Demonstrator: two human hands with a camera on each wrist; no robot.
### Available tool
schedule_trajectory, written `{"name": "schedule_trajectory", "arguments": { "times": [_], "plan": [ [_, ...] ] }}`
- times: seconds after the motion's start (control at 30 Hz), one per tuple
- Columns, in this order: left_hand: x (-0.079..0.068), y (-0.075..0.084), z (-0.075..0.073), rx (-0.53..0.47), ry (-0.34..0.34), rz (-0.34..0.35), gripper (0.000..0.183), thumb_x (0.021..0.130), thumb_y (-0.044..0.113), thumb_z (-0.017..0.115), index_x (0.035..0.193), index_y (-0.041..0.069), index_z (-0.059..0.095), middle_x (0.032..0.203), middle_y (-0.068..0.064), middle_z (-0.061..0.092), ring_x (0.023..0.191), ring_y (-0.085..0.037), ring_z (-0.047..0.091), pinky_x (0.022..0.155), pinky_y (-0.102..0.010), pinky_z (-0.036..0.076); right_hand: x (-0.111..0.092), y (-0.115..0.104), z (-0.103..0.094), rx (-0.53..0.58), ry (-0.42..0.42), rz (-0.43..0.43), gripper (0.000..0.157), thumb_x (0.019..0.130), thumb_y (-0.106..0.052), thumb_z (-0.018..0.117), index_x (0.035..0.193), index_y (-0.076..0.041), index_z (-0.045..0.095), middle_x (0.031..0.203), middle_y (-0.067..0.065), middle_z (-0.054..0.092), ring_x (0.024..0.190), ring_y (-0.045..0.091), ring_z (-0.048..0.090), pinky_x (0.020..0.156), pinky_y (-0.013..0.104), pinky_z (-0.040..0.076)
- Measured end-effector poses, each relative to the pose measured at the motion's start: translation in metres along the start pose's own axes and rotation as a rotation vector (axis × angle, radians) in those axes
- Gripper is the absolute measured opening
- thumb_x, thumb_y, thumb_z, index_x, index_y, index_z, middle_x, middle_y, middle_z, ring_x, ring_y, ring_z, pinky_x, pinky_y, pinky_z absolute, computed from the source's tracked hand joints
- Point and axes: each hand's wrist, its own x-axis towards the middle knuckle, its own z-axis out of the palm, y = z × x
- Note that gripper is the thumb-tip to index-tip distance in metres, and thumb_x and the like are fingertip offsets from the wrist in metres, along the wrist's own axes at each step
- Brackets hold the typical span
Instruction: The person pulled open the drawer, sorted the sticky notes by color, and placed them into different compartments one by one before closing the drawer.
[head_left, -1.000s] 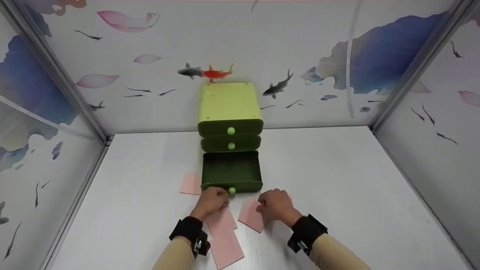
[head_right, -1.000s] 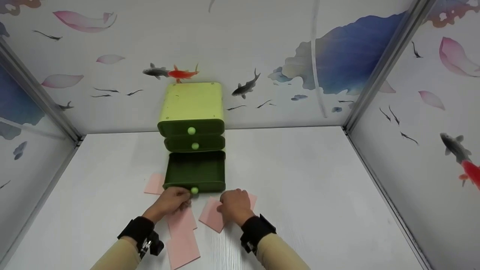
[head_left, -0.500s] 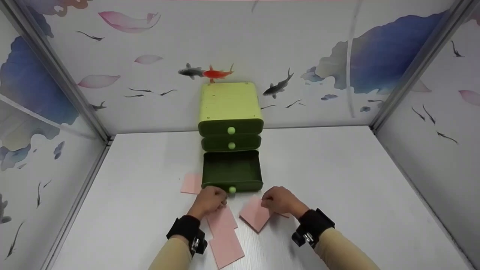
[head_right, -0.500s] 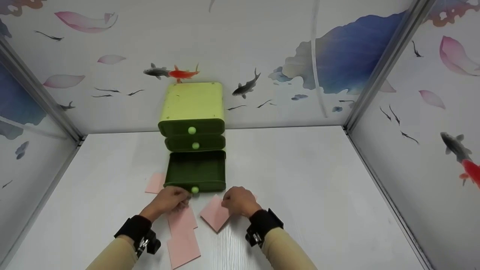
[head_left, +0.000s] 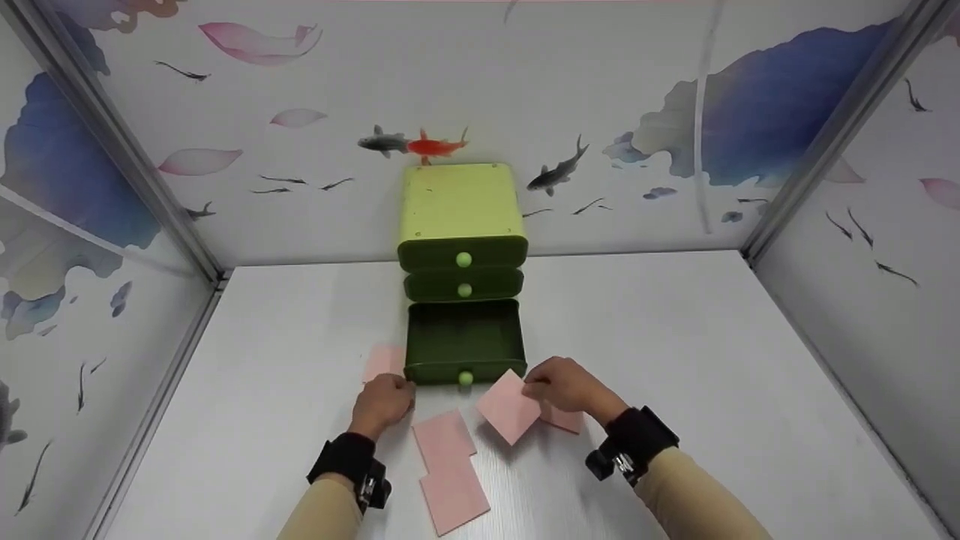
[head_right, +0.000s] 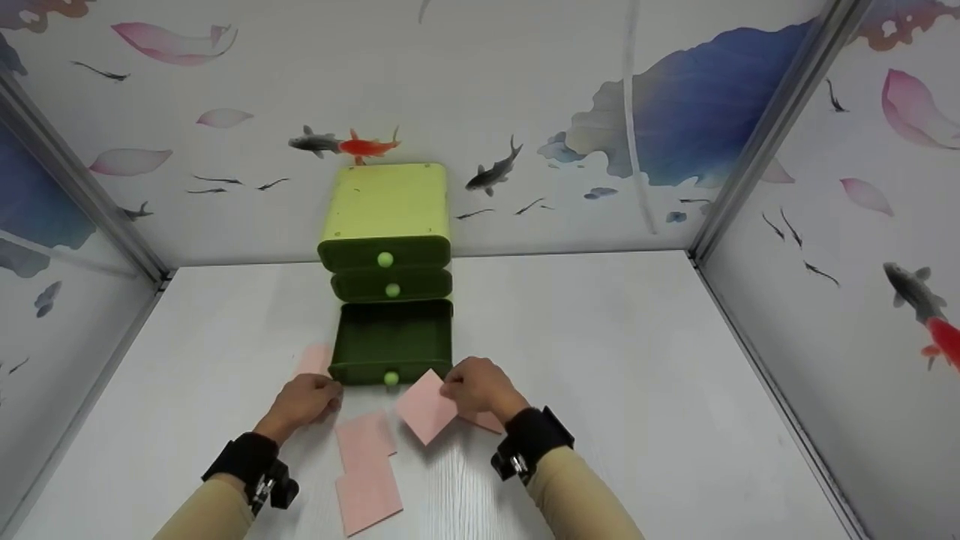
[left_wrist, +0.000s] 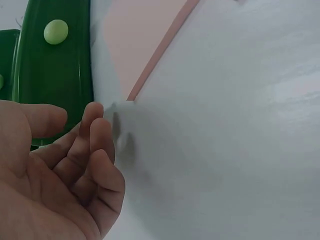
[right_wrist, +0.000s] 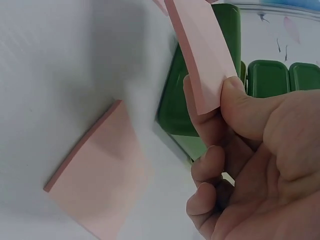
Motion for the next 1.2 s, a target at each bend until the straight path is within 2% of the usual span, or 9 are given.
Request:
{"name": "schedule_trajectory", "arguments": {
  "times": [0.13,0.27,0.47,0.8,1.1,1.2],
  "plan": [
    [0.001,-0.001,-0.001,0.043,0.043,-0.028,0.034,0.096,0.026,0.05,0.106,0.0,0.07,0.098,-0.012,0.07,0.077,-0.021,0.061,0.065,-0.033,0.046,0.005,-0.007,-0.006,0.031,-0.006,0.0,0.023,0.096,-0.013,0.059,0.076,-0.004,0.067,0.066,-0.005,0.05,0.063,0.009,0.042,0.063,0.027,0.038],
    [0.002,-0.001,-0.002,0.043,0.04,-0.039,0.036,0.096,0.027,0.05,0.111,-0.002,0.067,0.105,-0.017,0.07,0.083,-0.025,0.064,0.07,-0.039,0.049,0.011,-0.014,-0.013,0.06,0.01,-0.003,0.028,0.097,-0.013,0.057,0.071,-0.003,0.062,0.061,-0.006,0.039,0.058,0.01,0.035,0.058,0.026,0.031],
    [0.001,-0.001,-0.003,0.038,0.05,-0.03,0.038,0.096,0.026,0.051,0.117,-0.003,0.064,0.114,-0.02,0.068,0.094,-0.032,0.066,0.079,-0.045,0.051,0.022,-0.023,-0.022,0.106,0.039,0.04,0.03,0.098,-0.015,0.056,0.07,-0.004,0.06,0.061,-0.005,0.036,0.056,0.012,0.032,0.056,0.027,0.029],
    [0.004,0.002,-0.002,0.036,0.065,-0.022,0.038,0.095,0.026,0.053,0.116,-0.002,0.065,0.113,-0.019,0.068,0.094,-0.031,0.066,0.08,-0.044,0.051,0.047,-0.035,-0.027,0.092,0.145,0.131,0.036,0.098,-0.02,0.057,0.066,-0.005,0.06,0.059,-0.004,0.04,0.059,0.014,0.038,0.06,0.029,0.033],
    [0.005,0.003,-0.002,0.04,0.069,-0.026,0.036,0.093,0.027,0.055,0.111,-0.001,0.067,0.109,-0.018,0.07,0.09,-0.029,0.065,0.078,-0.044,0.05,0.076,-0.048,-0.017,0.178,0.198,0.198,0.043,0.098,-0.022,0.057,0.058,-0.007,0.054,0.051,-0.005,0.037,0.047,0.012,0.036,0.052,0.027,0.032],
    [0.004,0.001,-0.003,0.035,0.07,-0.026,0.036,0.093,0.027,0.055,0.111,-0.002,0.067,0.109,-0.018,0.07,0.09,-0.029,0.065,0.078,-0.045,0.051,0.084,-0.052,-0.012,0.195,0.21,0.2,0.047,0.098,-0.022,0.057,0.053,-0.011,0.05,0.048,-0.005,0.035,0.044,0.011,0.033,0.049,0.026,0.03]
  ]
}}
